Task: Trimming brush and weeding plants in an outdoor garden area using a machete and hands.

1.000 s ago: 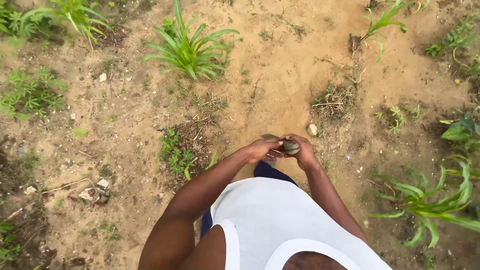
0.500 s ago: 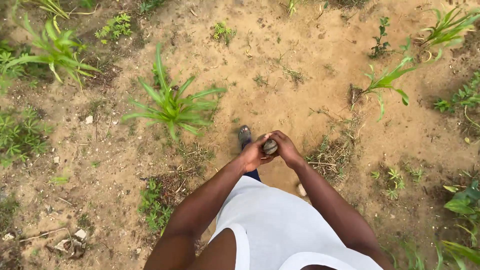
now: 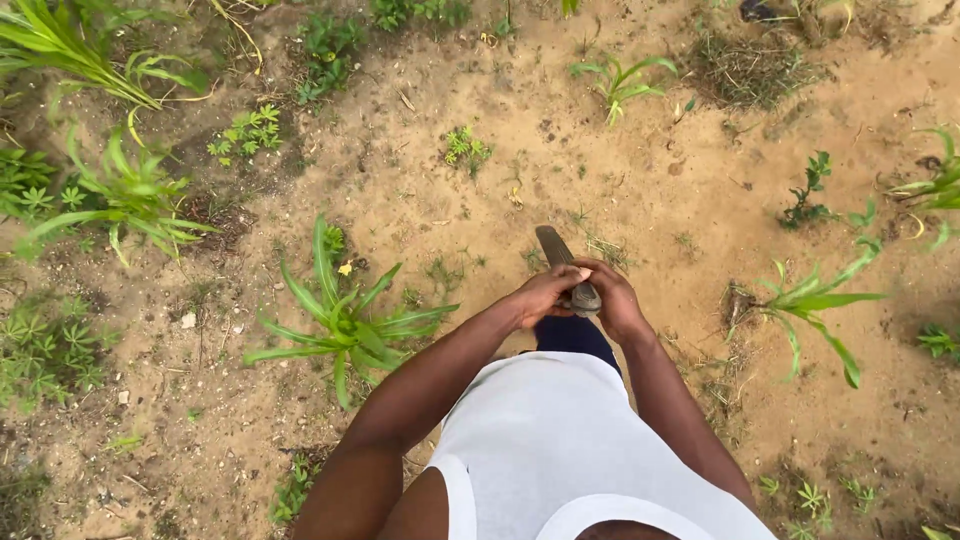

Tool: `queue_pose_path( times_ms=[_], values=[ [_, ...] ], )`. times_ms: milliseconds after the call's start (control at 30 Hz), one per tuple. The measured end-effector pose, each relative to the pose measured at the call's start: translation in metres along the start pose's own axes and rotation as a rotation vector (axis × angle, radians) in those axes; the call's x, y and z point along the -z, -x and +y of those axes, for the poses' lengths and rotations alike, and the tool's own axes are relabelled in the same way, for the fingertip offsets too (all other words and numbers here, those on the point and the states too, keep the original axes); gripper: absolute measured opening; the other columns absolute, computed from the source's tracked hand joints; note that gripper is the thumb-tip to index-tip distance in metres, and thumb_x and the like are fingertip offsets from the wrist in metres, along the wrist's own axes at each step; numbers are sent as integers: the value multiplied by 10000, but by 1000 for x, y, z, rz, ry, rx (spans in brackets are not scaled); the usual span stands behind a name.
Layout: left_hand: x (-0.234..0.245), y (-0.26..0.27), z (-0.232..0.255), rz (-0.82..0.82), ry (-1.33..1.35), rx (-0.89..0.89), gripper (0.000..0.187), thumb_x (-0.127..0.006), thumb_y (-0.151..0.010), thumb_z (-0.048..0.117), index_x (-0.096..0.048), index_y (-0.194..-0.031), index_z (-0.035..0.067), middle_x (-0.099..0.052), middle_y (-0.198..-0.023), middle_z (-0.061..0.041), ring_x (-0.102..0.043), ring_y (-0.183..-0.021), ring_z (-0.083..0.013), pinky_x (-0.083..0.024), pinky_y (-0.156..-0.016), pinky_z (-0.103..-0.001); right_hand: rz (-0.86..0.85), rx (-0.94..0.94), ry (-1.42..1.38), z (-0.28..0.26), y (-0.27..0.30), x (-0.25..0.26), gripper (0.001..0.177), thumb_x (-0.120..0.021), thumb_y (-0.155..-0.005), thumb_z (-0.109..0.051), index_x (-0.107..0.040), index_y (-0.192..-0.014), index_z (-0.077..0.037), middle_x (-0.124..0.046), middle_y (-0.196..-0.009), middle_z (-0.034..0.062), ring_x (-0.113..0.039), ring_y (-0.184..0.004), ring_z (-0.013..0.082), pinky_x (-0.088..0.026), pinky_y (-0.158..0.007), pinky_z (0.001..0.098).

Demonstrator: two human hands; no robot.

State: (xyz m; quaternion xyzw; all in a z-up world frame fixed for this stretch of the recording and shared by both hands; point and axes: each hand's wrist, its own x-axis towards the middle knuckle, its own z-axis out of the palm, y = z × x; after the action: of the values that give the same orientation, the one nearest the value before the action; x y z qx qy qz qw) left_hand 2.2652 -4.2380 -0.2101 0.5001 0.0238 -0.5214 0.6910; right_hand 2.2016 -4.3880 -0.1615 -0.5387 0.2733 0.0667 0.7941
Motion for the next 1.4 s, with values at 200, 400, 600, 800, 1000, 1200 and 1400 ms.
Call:
queue_pose_path(
  times_ms=[200, 400, 600, 800, 1000, 1200, 1400],
  values=[
    [47, -155, 158, 61, -58, -81, 573, -690, -974, 563, -492, -1325, 157, -588, -1033, -37, -596, -797, -126, -625, -769, -353, -41, 71, 68, -126, -199, -15, 425, -595, -824, -79, -710, -1226, -1, -705, -1041, 172, -686, -851, 223, -599, -765, 401],
    [88, -269, 333, 173, -47, -147, 799, -589, -1030, 617, -284, -1585, 130, -503, -1429, -211, -577, -1198, -279, -561, -948, -453, -196, 33, 95, -243, -414, -28, 492, -614, -789, -94, -696, -1268, -18, -738, -925, 150, -717, -815, 194, -597, -743, 360],
    [155, -339, 500, 274, -190, -115, 903, -474, -1081, 626, -122, -1639, 10, -396, -1546, -322, -467, -1415, -431, -470, -1052, -553, -335, 35, 205, -351, -587, -92, 439, -644, -787, -76, -718, -1219, -42, -722, -828, 119, -712, -801, 158, -596, -721, 321],
    [294, -478, 612, 295, -126, -128, 985, -600, -973, 736, -264, -1622, 75, -524, -1428, -255, -623, -1255, -326, -579, -892, -406, -331, 33, 245, -423, -777, -165, 403, -615, -793, -81, -730, -1173, -13, -699, -807, 99, -663, -743, 128, -589, -678, 310],
    [370, -562, 804, 121, -204, -207, 859, -534, -1099, 533, -135, -1627, -15, -281, -1542, -382, -410, -1415, -514, -478, -1057, -587, -253, 50, 179, -526, -951, -229, 379, -644, -791, -83, -757, -1147, -17, -689, -781, 139, -665, -701, 143, -600, -630, 332],
    [451, -668, 942, 343, -255, -155, 813, -624, -1000, 628, -334, -1618, 187, -456, -1528, -252, -635, -1245, -309, -598, -860, -338, -186, 111, 211, -592, -1137, -276, 369, -711, -799, -114, -787, -1158, -75, -660, -923, 156, -663, -822, 139, -605, -749, 342],
    [542, -783, 1073, 517, -628, -285, 730, -544, -1046, 578, -444, -1547, 57, -332, -1564, -306, -335, -1471, -522, -291, -1205, -627, -204, 71, 212, -670, -1307, -339, 362, -667, -820, -140, -773, -1162, -86, -731, -830, 55, -679, -760, 85, -585, -697, 245]
  ],
)
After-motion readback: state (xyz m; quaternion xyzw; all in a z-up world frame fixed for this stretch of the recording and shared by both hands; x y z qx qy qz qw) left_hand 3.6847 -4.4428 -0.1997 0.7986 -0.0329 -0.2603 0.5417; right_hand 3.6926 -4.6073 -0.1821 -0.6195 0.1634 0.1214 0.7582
